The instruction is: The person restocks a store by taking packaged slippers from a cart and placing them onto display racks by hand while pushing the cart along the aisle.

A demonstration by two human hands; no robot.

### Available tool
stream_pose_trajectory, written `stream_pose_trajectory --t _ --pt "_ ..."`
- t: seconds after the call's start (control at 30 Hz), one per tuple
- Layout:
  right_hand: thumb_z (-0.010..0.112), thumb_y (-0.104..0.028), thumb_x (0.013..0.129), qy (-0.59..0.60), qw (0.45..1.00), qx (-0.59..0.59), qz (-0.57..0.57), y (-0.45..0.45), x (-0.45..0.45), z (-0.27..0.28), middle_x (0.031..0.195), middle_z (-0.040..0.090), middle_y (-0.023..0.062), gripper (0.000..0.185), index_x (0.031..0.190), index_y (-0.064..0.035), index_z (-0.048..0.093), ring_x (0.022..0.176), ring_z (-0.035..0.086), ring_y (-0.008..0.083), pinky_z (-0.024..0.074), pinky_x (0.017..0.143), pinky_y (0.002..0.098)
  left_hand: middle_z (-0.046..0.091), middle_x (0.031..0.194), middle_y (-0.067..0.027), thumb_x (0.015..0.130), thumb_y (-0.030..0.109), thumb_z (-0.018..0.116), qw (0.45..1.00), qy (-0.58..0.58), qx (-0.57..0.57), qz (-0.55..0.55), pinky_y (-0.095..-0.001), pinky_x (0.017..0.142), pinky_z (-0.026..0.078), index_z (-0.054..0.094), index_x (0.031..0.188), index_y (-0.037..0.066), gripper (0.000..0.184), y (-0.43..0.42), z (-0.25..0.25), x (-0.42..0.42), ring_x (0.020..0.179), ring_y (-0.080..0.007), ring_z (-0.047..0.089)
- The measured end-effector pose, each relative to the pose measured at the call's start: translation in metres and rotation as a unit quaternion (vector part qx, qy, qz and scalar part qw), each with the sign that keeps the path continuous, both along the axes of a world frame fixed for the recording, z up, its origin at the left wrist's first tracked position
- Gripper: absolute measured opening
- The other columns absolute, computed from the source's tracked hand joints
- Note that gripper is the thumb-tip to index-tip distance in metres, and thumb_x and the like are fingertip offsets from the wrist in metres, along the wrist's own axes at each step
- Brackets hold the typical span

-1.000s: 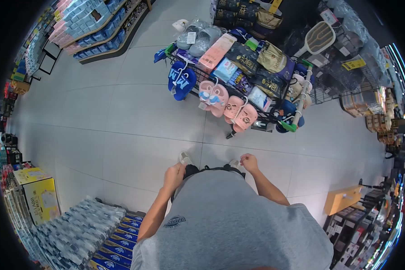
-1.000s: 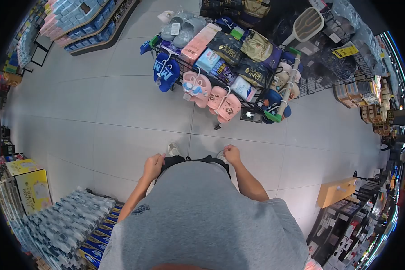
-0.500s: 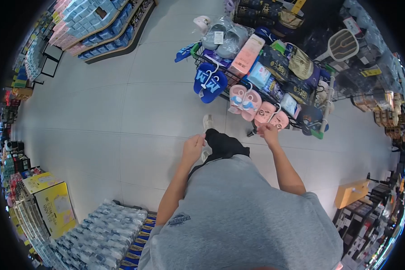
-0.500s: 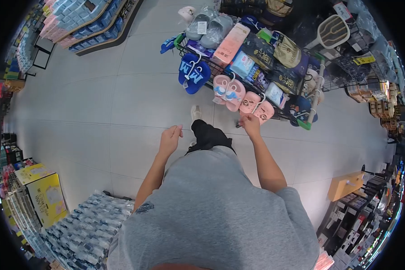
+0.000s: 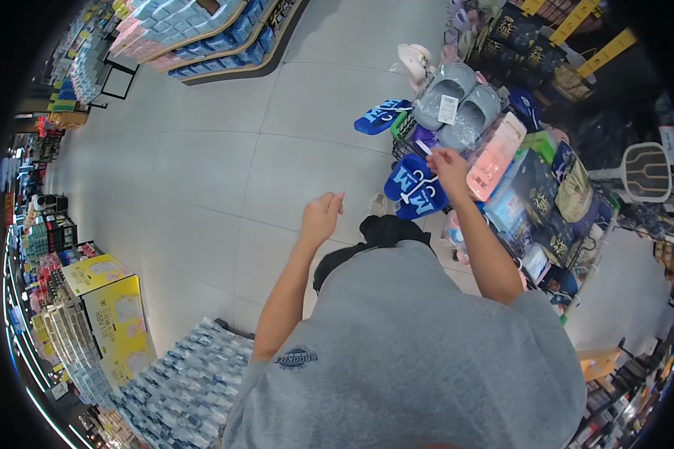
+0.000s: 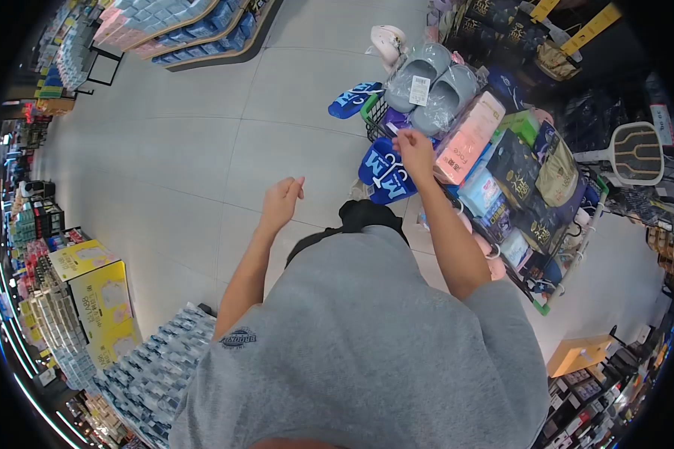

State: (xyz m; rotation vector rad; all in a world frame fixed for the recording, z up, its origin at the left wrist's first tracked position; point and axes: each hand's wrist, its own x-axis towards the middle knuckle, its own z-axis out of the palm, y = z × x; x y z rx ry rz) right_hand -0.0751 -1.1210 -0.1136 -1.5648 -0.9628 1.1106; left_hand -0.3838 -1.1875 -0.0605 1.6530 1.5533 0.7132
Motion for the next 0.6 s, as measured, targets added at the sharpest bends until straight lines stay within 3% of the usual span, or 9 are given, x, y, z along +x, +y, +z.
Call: stream_pose_trajectory --t 0.07,0.17,0.23,0.27,0.33,0.4,0.47,0.53,0.6 --pt "0.057 -0.01 0.086 -0.015 0.997 0.078 0.02 0.048 -0.001 0.002 0.082 0.067 0.0097 0.019 0.099 0.0027 0.062 0.071 0.064 0.0145 0.0499 0.064 0.025 0.056 0.059 -0.0163 0.092 0.032 0.049 1.0 0.013 0.018 -0.014 -0.0374 0.053 0.041 0.057 0.065 0.001 0.042 0.056 0.02 -0.001 0.053 -0.0291 0.054" --pt "0.059 -0.013 0.083 -0.133 0.989 0.066 -0.004 0.093 0.007 0.02 0.084 0.068 0.0118 0.021 0.099 0.0008 0.063 0.075 0.065 0.0187 0.0506 0.068 0.0298 0.056 0.058 -0.0159 0.092 0.033 0.048 0.997 0.046 0.039 -0.044 -0.0376 0.053 0.041 0.058 0.065 0.002 0.042 0.131 0.049 0.011 0.054 -0.0293 0.054" --pt "0.06 -0.015 0.081 -0.191 0.971 0.113 -0.085 0.11 0.017 0.025 0.086 0.068 0.0129 0.023 0.099 -0.0023 0.065 0.078 0.066 0.0227 0.0504 0.073 0.0332 0.057 0.06 -0.015 0.091 0.034 0.048 0.995 0.062 0.043 -0.064 -0.0382 0.055 0.042 0.06 0.068 0.002 0.041 0.176 0.063 0.027 0.057 -0.0299 0.057" --pt "0.061 -0.016 0.078 -0.241 0.961 0.089 -0.099 0.113 0.027 0.024 0.099 0.065 0.0196 0.031 0.104 0.0 0.062 0.09 0.064 0.0306 0.049 0.08 0.0372 0.057 0.06 -0.015 0.091 0.034 0.048 0.994 0.066 0.04 -0.076 -0.0382 0.055 0.042 0.06 0.068 0.002 0.041 0.198 0.059 0.037 0.057 -0.0299 0.057" --pt "0.063 -0.02 0.076 -0.286 0.947 0.023 -0.146 0.112 0.052 0.003 0.105 0.062 0.0235 0.039 0.108 0.0029 0.059 0.096 0.061 0.0341 0.0475 0.084 0.0394 0.059 0.062 -0.0148 0.089 0.035 0.051 0.985 0.078 0.079 -0.131 -0.0387 0.056 0.044 0.062 0.07 0.003 0.039 0.236 0.046 0.059 0.059 -0.0293 0.059" --pt "0.065 -0.024 0.074 -0.324 0.925 -0.055 -0.189 0.109 0.071 -0.026 0.111 0.058 0.0274 0.048 0.111 0.0058 0.056 0.102 0.058 0.0376 0.046 0.087 0.0415 0.059 0.061 -0.0093 0.087 0.037 0.055 0.982 0.107 0.039 -0.154 -0.0317 0.058 0.043 0.064 0.074 0.001 0.039 0.269 0.02 0.085 0.061 -0.0158 0.058" --pt "0.07 -0.03 0.072 -0.357 0.889 -0.173 -0.228 0.1 0.084 -0.054 0.114 0.056 0.0284 0.062 0.119 0.0065 0.052 0.107 0.055 0.0378 0.0424 0.092 0.04 0.062 0.067 -0.0093 0.086 0.036 0.057 0.974 0.106 -0.023 -0.197 -0.0315 0.061 0.045 0.064 0.08 0.0 0.037 0.301 -0.018 0.108 0.064 -0.016 0.059" --pt "0.07 -0.031 0.071 -0.331 0.892 -0.21 -0.227 0.09 0.087 -0.066 0.113 0.056 0.0291 0.064 0.12 0.0068 0.051 0.108 0.055 0.0385 0.0421 0.093 0.0402 0.065 0.073 -0.0094 0.085 0.036 0.059 0.963 0.1 -0.085 -0.235 -0.0313 0.064 0.047 0.065 0.087 -0.001 0.037 0.319 -0.051 0.137 0.067 -0.0161 0.06" --pt "0.069 -0.031 0.072 -0.287 0.903 -0.21 -0.24 0.088 0.082 -0.063 0.113 0.056 0.0293 0.068 0.123 0.0075 0.046 0.107 0.055 0.0392 0.0422 0.093 0.0396 0.067 0.091 -0.0107 0.084 0.033 0.062 0.955 0.028 -0.18 -0.233 -0.0317 0.075 0.049 0.059 0.109 -0.003 0.045 0.336 -0.074 0.156 0.082 -0.02 0.062"
